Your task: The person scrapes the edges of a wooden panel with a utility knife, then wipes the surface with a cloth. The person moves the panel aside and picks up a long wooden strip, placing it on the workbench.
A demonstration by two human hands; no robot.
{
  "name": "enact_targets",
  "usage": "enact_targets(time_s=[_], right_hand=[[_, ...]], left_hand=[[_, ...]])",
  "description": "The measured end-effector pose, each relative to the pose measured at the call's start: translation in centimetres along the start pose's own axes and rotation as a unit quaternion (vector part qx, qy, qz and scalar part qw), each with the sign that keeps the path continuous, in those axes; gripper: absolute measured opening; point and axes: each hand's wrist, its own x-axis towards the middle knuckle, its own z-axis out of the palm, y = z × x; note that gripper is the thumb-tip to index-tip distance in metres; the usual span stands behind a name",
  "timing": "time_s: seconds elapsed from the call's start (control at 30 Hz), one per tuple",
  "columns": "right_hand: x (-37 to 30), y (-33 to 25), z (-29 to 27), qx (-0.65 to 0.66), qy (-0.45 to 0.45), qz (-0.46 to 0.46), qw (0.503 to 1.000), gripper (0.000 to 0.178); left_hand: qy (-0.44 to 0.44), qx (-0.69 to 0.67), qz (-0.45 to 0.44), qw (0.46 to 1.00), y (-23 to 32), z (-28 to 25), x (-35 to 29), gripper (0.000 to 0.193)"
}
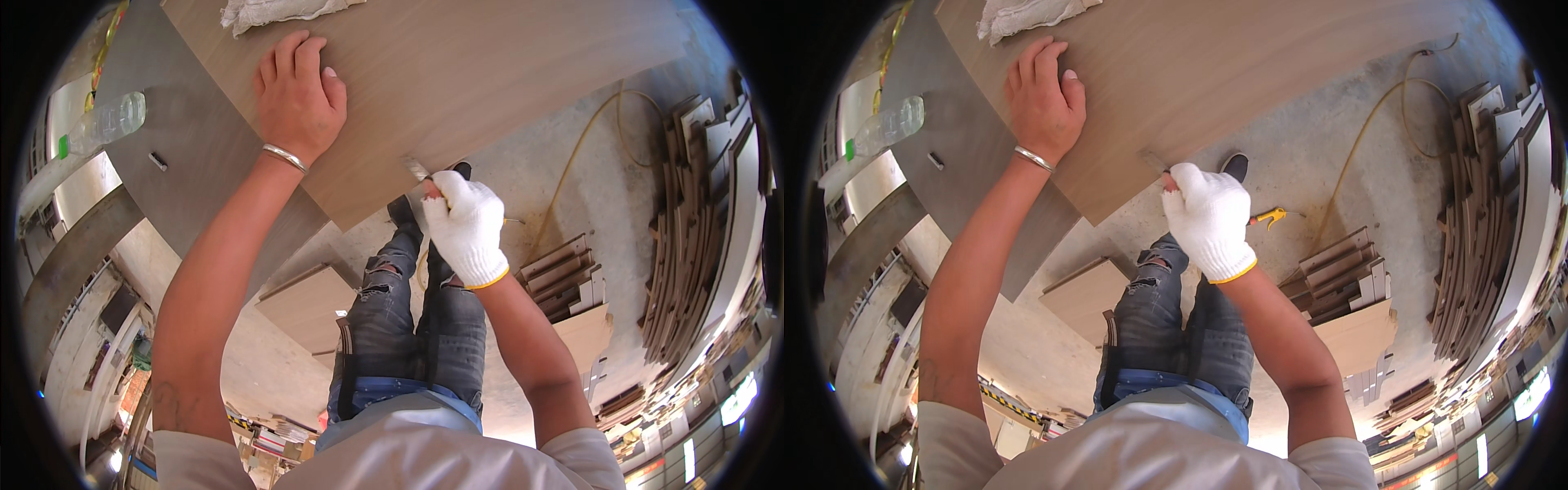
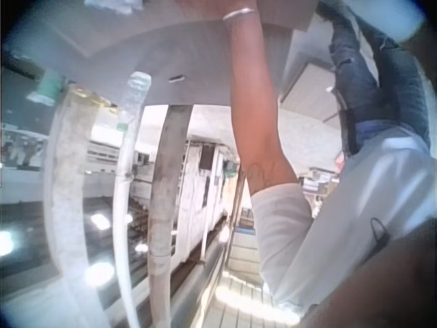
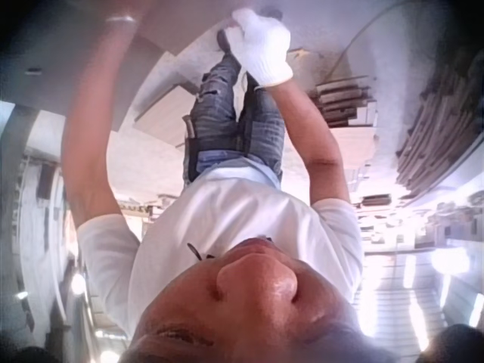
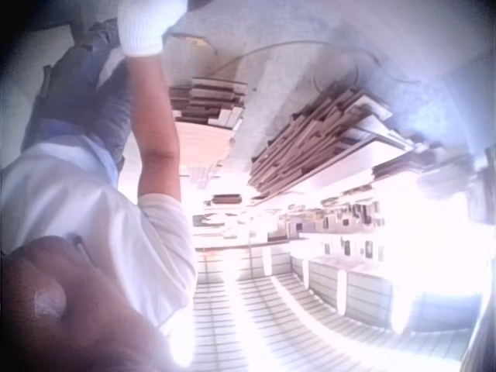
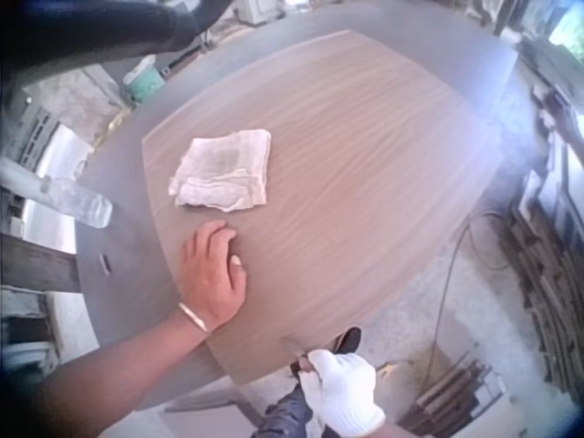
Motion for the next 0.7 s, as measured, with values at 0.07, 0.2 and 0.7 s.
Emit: enact_targets(time_s=[0.07, 0.2, 0.7], right_hand=[[-0.7, -0.8, 1.0, -0.003, 0.003, -0.022, 1.000, 0.012], [-1.4, -1.9, 1.4, 0.014, -0.038, -0.030, 0.999, 0.009], [2.9, 2.0, -3.2, 0.015, 0.058, 0.142, 0.988, 0.015]], left_hand=[[0.002, -0.005, 0.001, 1.000, 0.0, 0.0, 0.1, 0.039], [0.006, -0.006, 0.002, 1.000, 0.1, 0.2, 0.1, 0.038], [0.017, -0.013, 0.000, 1.000, -0.1, 0.6, 0.0, 0.036]])
